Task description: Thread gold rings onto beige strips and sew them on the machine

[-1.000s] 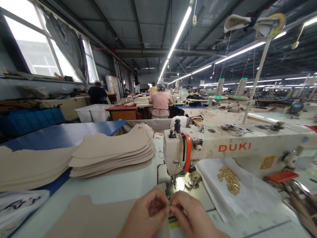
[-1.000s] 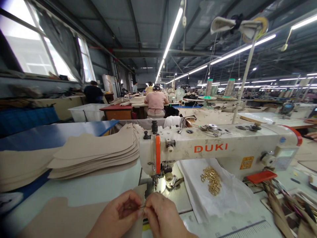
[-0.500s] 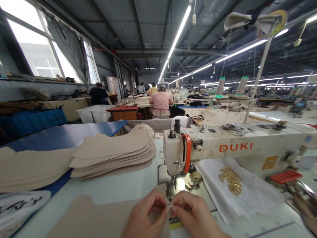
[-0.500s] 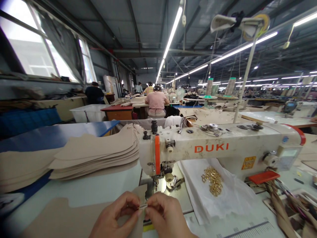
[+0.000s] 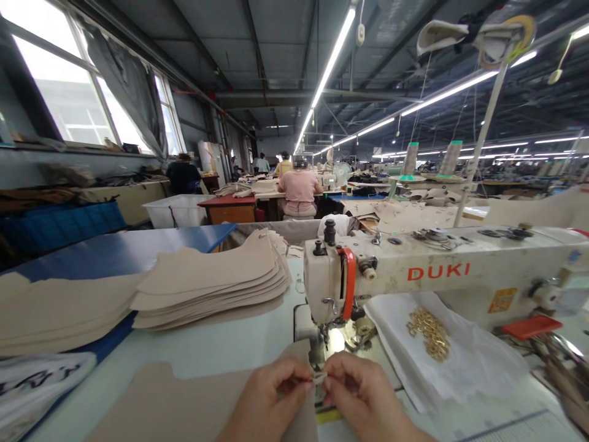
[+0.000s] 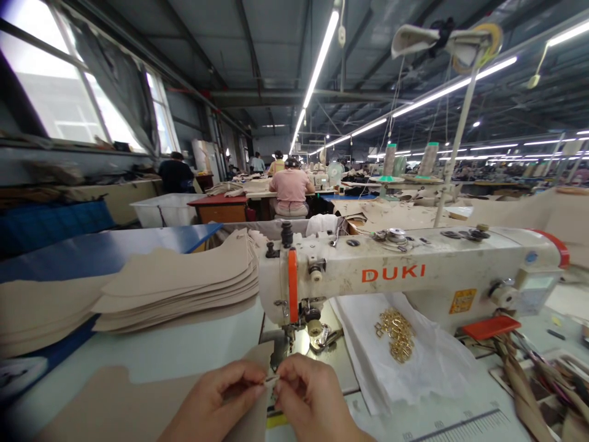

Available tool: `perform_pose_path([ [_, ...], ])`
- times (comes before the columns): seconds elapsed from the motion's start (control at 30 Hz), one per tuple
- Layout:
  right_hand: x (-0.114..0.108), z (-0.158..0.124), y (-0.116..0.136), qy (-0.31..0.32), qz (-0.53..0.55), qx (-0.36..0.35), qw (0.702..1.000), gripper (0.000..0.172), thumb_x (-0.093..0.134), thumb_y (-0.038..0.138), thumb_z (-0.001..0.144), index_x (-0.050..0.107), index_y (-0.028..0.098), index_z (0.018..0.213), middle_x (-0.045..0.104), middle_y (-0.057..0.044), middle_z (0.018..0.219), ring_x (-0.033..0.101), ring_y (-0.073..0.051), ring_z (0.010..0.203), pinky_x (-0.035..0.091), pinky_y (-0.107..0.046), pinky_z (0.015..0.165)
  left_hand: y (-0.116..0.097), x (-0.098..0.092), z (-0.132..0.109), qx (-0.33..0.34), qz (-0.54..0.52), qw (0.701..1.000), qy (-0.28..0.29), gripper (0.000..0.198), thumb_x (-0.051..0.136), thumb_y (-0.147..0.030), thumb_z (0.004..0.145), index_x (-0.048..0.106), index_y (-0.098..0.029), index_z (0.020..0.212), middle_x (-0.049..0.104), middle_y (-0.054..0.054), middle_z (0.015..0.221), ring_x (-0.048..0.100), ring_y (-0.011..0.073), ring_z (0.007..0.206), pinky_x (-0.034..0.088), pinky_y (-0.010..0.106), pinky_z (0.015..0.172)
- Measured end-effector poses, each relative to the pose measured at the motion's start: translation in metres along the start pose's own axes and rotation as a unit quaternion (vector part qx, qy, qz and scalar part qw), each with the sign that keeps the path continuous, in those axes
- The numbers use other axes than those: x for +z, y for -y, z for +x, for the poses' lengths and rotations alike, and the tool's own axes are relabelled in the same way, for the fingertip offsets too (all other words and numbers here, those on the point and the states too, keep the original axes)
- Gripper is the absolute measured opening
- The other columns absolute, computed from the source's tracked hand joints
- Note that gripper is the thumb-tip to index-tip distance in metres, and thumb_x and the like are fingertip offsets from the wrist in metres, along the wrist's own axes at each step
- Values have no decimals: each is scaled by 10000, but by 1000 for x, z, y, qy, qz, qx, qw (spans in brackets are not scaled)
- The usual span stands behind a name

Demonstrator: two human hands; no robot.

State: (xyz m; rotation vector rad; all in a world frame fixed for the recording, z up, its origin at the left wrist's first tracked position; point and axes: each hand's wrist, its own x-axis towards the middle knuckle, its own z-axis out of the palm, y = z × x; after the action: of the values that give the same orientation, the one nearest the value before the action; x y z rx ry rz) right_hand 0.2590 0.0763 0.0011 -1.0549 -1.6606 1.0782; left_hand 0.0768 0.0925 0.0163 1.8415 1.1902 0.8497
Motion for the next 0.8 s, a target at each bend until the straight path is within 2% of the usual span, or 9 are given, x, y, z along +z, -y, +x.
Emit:
perform_pose_path([
  [0.17,4,0,1,-9,-75,-18,997,78,485,149,748,500,196,687,441,44,579,423,-109,527,287,-198,472,-13,-1,-1,13,48,999,0,147,494,-130,710,612,-199,655,641,-15,667,630,179,685,452,228,657],
  [0.27,6,1,1,-21,-99,-36,994,97,471,111,708,483,198,668,424,49,574,415,-104,524,274,-198,477,-13,2,0,11,51,999,-17,141,461,-112,672,546,-205,608,573,-35,611,583,162,636,418,224,611],
  [0.43,7,3,-3,-28,-53,3,998,86,463,123,701,498,194,670,409,59,553,378,-100,505,255,-205,469,-2,7,2,-32,-86,996,-5,65,512,-175,678,573,-195,690,581,-26,649,585,168,662,445,237,618],
  [0.57,8,4,-9,-24,-20,18,999,76,462,138,686,519,186,673,470,45,557,421,-110,513,300,-208,487,6,12,5,-48,-178,983,5,122,599,-198,643,628,-173,759,653,13,727,627,190,724,489,272,684],
  [0.7,11,5,-11,-23,4,35,999,63,479,168,702,535,185,679,509,34,561,479,-121,513,338,-210,490,7,16,6,-65,-154,985,-31,80,628,-207,632,649,-169,699,667,18,671,630,184,660,490,262,639],
  [0.8,13,5,-10,-25,26,44,998,66,491,191,717,553,182,695,541,24,569,514,-131,518,367,-215,494,4,15,5,-46,-122,990,-55,67,610,-209,656,659,-173,686,667,13,659,629,176,642,492,249,623],
])
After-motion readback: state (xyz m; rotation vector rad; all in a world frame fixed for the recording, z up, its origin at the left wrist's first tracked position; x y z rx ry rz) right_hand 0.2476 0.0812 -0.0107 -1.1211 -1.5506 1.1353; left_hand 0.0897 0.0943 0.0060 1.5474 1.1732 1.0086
